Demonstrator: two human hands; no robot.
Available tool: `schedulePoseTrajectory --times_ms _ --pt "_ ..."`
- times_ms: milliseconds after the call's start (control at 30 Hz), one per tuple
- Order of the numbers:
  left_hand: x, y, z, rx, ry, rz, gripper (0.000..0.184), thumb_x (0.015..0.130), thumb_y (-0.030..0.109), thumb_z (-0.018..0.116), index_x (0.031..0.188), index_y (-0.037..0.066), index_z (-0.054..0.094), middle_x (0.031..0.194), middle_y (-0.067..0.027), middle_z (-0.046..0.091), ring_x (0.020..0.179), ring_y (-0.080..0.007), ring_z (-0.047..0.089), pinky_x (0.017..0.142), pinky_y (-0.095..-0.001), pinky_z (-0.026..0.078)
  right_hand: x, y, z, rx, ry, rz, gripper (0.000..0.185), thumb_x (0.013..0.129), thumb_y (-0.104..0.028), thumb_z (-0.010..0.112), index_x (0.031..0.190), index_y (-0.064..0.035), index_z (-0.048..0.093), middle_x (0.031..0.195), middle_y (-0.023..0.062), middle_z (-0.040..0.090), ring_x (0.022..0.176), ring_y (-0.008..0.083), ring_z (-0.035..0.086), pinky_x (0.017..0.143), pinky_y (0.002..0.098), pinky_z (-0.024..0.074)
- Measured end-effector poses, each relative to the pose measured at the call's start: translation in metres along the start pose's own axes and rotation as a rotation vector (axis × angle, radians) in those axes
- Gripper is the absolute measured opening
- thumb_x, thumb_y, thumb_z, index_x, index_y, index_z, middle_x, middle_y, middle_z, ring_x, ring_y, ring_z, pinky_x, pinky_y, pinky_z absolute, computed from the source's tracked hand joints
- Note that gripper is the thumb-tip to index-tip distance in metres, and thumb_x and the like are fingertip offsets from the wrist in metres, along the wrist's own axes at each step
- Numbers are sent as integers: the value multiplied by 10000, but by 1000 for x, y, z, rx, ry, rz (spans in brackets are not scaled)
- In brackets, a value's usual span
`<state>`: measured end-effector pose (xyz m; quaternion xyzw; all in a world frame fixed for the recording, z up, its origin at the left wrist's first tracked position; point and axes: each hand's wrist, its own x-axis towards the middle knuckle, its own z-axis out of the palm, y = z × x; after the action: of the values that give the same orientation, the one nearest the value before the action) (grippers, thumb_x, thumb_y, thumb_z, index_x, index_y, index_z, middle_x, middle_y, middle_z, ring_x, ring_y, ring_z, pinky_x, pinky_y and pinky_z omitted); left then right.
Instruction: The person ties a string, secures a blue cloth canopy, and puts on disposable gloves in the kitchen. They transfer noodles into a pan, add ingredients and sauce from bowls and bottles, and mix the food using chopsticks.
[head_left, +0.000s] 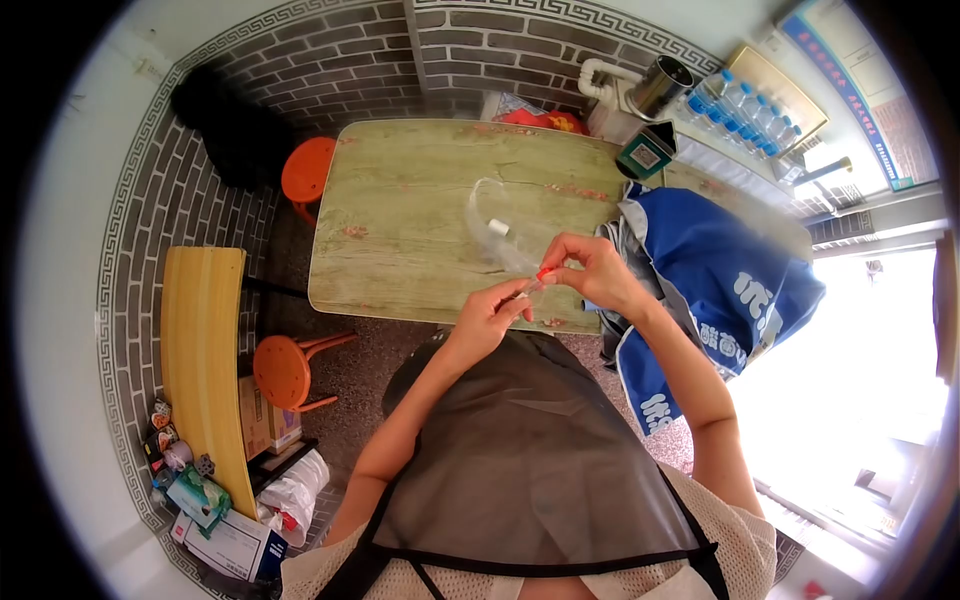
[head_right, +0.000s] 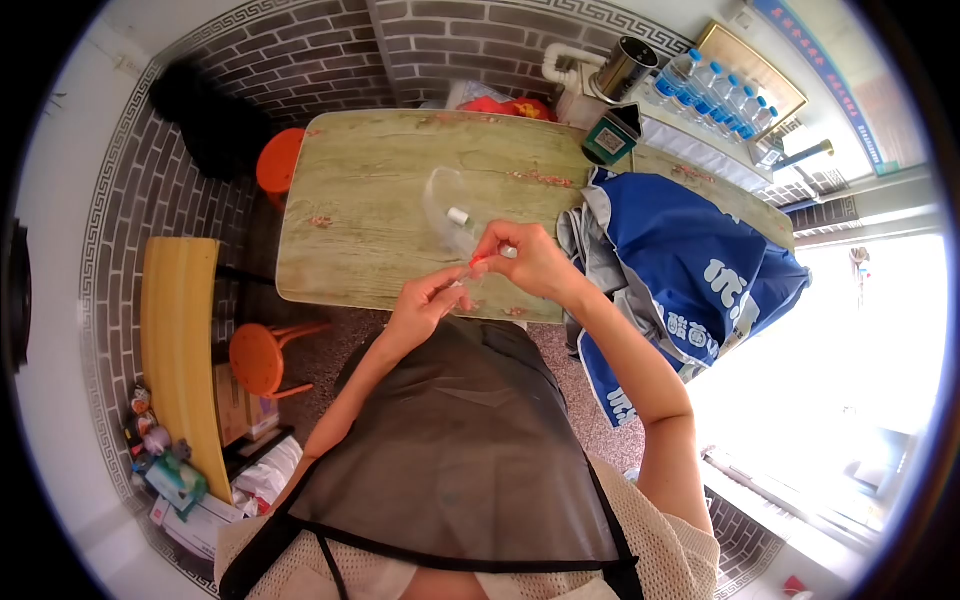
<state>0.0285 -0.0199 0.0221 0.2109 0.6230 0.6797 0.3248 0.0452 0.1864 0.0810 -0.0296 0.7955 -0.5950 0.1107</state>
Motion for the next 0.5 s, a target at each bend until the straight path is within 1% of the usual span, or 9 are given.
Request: schedulePoseTrajectory --times_ms 67,100,200,267,300,367,400,467,500 --pt "0 -4 1 65 37 45 304 923 52 499 1212 55 591 732 4 587 576 -29 393 520 -185 324 -1 0 2 -11 30 66 86 777 2 693 823 4 620 826 46 617 810 112 571 762 265 458" --pt "1 -7 1 65 38 44 304 923 52 499 1212 55 591 732 4 587 576 -29 393 520 -185 324 -1 1 2 -11 29 66 86 777 2 693 823 4 620 826 46 617 810 112 571 762 265 458" --pt "2 -8 1 103 55 134 307 927 61 502 1223 45 580 738 2 586 586 -33 402 533 -184 330 -2 1 3 25 37 66 88 781 2 690 838 4 623 844 49 613 814 118 572 773 265 457" --pt "0 -1 -2 -75 9 -44 274 925 65 496 1179 52 599 725 19 573 583 -41 394 528 -198 325 -4 -1 3 26 41 -17 85 785 4 686 841 7 622 869 50 608 822 127 574 778 262 457" --pt "-1 0 -3 -75 12 -44 274 925 65 496 1179 52 599 725 19 573 583 -41 394 528 -198 325 -3 -1 3 26 38 -18 85 785 4 686 841 7 622 869 50 608 822 127 574 778 262 457" --pt "-1 2 -4 -108 3 -45 278 923 65 497 1181 58 600 723 20 576 565 -35 371 512 -194 311 -4 -3 2 -56 25 -143 76 798 8 677 844 9 617 883 54 603 831 134 577 780 259 457" --pt "-1 3 -4 -110 3 -45 278 923 65 497 1181 58 600 723 20 576 565 -35 371 512 -194 311 -3 -1 3 -57 24 -141 76 798 8 677 844 9 617 883 54 603 831 134 577 780 259 457" --pt "-1 8 -5 -102 -15 -39 278 924 70 496 1182 57 601 718 19 579 563 -32 363 508 -191 305 -1 6 3 371 -19 -36 80 806 14 672 860 7 613 890 58 607 834 131 579 777 262 458" --pt "0 9 -5 -103 -14 -38 278 924 70 496 1182 57 601 718 19 579 563 -32 363 508 -191 305 -1 5 3 369 -19 -35 80 806 14 672 860 7 613 890 58 607 834 131 579 777 262 458"
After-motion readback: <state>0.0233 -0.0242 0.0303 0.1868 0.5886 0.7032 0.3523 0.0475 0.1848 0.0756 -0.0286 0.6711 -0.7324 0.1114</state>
